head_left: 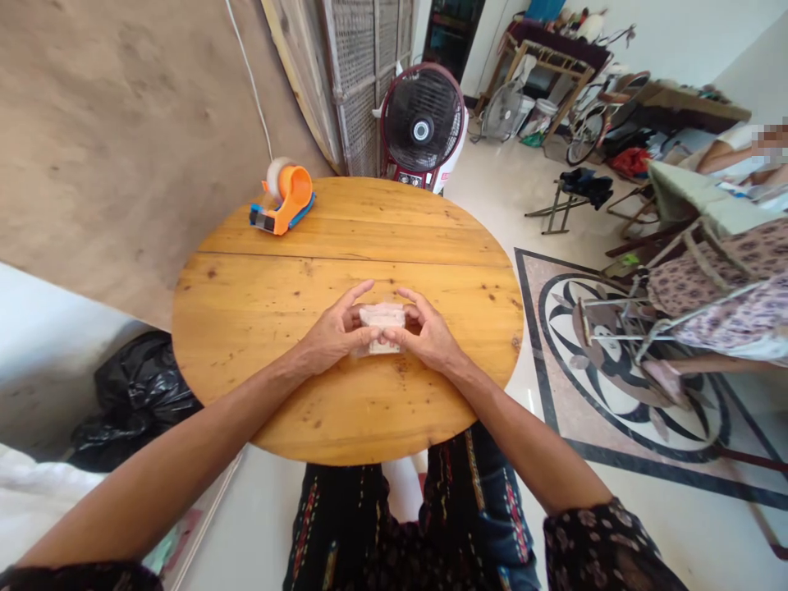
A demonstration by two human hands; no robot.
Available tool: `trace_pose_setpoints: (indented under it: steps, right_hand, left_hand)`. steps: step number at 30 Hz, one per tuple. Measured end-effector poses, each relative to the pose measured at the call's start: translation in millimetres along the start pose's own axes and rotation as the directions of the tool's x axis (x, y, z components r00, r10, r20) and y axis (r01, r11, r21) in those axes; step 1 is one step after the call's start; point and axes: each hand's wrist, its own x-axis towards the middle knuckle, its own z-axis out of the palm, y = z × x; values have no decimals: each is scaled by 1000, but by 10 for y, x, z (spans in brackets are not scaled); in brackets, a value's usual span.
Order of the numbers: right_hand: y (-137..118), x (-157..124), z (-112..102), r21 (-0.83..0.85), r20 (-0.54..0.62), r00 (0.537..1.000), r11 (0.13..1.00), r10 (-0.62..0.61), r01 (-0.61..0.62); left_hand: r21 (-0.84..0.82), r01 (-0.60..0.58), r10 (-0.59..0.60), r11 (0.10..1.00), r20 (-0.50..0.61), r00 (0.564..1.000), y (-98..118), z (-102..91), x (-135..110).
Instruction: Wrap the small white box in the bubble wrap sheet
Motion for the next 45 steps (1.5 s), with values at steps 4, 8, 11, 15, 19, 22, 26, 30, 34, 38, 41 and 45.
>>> trace_pose_setpoints:
  steps: [4,8,11,15,19,22,26,30,34,38,41,45]
  right_hand:
    - [-51,6,-3,-68,-16,1000,998,-9,8]
    - [-186,-32,-70,-262,-39,997,964,-63,51]
    - [-313,-69,-169,-404,-69,985,907,-156,116]
    - [-464,-29,-266,-520,4,956,816,-294,253]
    - [-574,95,-244,-656,79,951,703,-299,276]
    - [-643,163,-185,-736,104,963,632,-247,241]
    - [-716,194,-140,-832,116,961,503,-252,233]
    - [-729,216,-143,-831,156,939,474,-305,292]
    - [-715,237,-141,-781,168,918,520,-359,346]
    - [-726,242,-115,-740,160,933,586,-323,330]
    - [-759,236,-95,-712,161,946,631,-280,308]
    - [-819,198,-61,-713,195,946,625,-258,318]
  left_hand:
    - [-32,0,-1,999,-5,1000,-20,3,8]
    - [-46,-3,2,999,-6,1000,-35,2,25]
    - [-56,5,-6,998,-9,1000,-32,1,33]
    - [-61,6,-6,998,-10,1000,-29,-2,37]
    - [-70,-4,4,998,-7,1000,-40,-2,38]
    - [-89,-8,7,996,-7,1000,-46,2,37]
    - [-100,-20,20,995,2,1000,-48,8,39]
    - [-72,-50,52,996,22,998,-52,8,39]
    - [-34,-92,93,995,41,995,-67,5,40]
    - [-2,-107,107,994,38,994,-87,-1,49]
    - [26,-104,103,994,42,994,-91,-5,52]
    - [54,-120,118,991,42,992,-88,-15,54]
